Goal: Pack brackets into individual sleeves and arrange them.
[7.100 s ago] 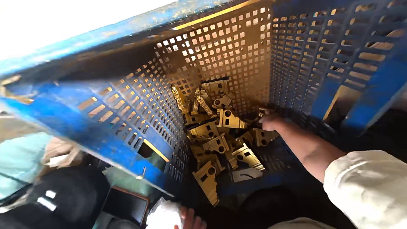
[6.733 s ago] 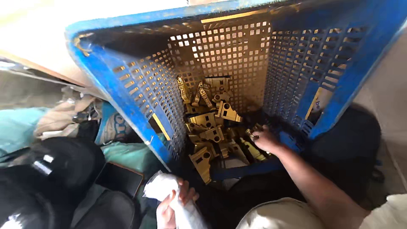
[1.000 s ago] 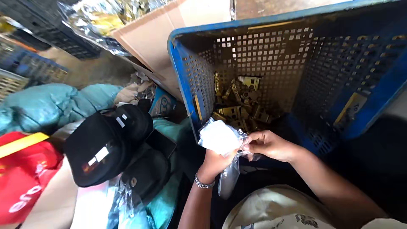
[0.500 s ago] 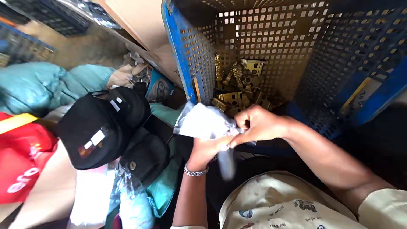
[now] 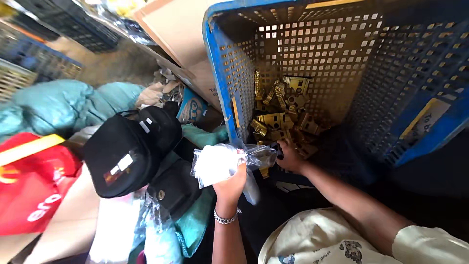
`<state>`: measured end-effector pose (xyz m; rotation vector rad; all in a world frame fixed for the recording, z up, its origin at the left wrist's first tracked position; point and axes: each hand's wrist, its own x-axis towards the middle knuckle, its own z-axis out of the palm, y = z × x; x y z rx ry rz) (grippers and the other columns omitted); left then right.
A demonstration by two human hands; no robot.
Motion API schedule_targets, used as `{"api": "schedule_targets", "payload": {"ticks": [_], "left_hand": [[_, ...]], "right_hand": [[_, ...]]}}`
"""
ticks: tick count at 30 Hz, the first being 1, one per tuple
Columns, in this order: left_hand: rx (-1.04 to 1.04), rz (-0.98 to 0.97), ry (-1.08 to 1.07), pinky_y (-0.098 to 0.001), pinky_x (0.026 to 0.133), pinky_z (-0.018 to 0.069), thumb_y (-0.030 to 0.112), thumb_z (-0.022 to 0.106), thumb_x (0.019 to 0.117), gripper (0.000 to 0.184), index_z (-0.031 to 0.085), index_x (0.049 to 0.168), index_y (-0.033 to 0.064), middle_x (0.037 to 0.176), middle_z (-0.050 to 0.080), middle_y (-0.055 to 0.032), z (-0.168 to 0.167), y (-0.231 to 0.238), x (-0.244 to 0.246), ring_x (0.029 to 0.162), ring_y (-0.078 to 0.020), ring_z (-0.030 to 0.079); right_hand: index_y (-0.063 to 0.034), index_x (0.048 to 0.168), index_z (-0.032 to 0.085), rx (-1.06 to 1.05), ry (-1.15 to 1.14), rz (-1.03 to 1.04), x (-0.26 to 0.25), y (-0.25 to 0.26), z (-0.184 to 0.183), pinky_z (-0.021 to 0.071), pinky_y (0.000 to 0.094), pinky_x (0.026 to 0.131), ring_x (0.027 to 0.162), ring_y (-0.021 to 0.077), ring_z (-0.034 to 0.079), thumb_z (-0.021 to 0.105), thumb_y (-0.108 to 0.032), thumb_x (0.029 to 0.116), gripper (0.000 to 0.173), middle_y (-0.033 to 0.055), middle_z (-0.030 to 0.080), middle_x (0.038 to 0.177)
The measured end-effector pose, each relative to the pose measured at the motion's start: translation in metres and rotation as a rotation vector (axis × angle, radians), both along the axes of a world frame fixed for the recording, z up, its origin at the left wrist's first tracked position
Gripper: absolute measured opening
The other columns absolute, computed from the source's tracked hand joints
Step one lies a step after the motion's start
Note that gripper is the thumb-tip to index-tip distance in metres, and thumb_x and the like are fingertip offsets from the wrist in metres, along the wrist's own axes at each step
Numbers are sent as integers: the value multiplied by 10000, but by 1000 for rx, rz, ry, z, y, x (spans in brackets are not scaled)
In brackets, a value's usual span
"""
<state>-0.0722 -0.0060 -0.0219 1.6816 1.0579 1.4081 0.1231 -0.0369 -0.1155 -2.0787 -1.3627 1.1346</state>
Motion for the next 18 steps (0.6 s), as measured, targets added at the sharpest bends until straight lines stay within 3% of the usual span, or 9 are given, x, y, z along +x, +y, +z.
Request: {"api": "schedule_targets", "payload": {"ticks": [4, 6, 8, 10, 12, 13, 15, 16, 18], "left_hand": [[-10, 24, -1, -175, 873, 574, -44, 771, 711, 458, 547, 1097, -145, 960, 704, 18, -1, -2, 2, 934, 41, 671], [-5, 24, 7, -165, 881, 568, -34, 784, 709, 474, 545, 1098, -161, 967, 706, 7, -4, -2, 4, 947, 49, 666], [-3, 9, 37, -165, 875, 567, -1, 800, 722, 488, 547, 1106, -164, 971, 704, -7, -9, -3, 7, 939, 46, 663], [-16, -8, 50, -164, 876, 562, 20, 821, 720, 538, 534, 1133, -170, 984, 697, -28, -12, -3, 15, 938, 45, 657], [-10, -17, 53, -167, 888, 554, 38, 832, 714, 581, 529, 1160, -178, 1004, 693, -41, -13, -2, 24, 951, 44, 651], [-10, -23, 50, -170, 890, 555, 39, 833, 712, 588, 529, 1167, -174, 1009, 694, -38, -13, -3, 27, 953, 44, 651], [-6, -31, 49, -174, 899, 551, 38, 834, 705, 596, 527, 1167, -181, 1014, 693, -51, -12, -3, 30, 961, 37, 650], [1, -36, 45, -174, 893, 553, 36, 833, 700, 580, 535, 1146, -186, 999, 696, -56, -12, -3, 31, 951, 32, 655], [1, -70, 19, -180, 885, 568, 18, 827, 694, 530, 560, 1110, -173, 972, 710, -44, -14, -4, 34, 934, 25, 670]], "right_hand": [[99, 1400, 516, 289, 176, -226, 26, -21, 19, 527, 448, 971, 1144, 365, 623, 678, 8, 868, 563, 298, 598, 1297], [23, 1451, 475, 308, 499, -440, 43, -35, 38, 554, 370, 880, 1080, 232, 644, 572, 29, 921, 538, 203, 616, 1292], [-127, 1544, 359, 191, 889, -577, 57, -47, 51, 589, 360, 786, 981, 186, 674, 373, -2, 970, 587, 106, 601, 1304], [-169, 1440, 415, 122, 1206, -671, 59, -54, 54, 624, 420, 723, 811, 238, 716, 193, -171, 1081, 423, 99, 688, 1023], [-130, 1240, 532, 175, 1401, -599, 57, -56, 55, 632, 415, 695, 765, 246, 728, 120, -429, 1087, 531, 107, 721, 901], [-130, 1234, 570, 245, 1450, -488, 57, -59, 54, 631, 406, 696, 782, 242, 731, 178, -587, 1059, 627, 106, 730, 926], [-181, 1288, 597, 384, 1447, -209, 61, -64, 55, 628, 369, 731, 825, 206, 734, 547, -710, 925, 643, 68, 742, 996], [-205, 1302, 569, 414, 1407, -107, 62, -66, 60, 631, 350, 715, 814, 198, 739, 697, -606, 884, 592, 58, 747, 1014], [-198, 1346, 503, 355, 1317, 40, 61, -69, 78, 645, 347, 672, 866, 227, 749, 758, -361, 905, 535, 73, 711, 1204]]}}
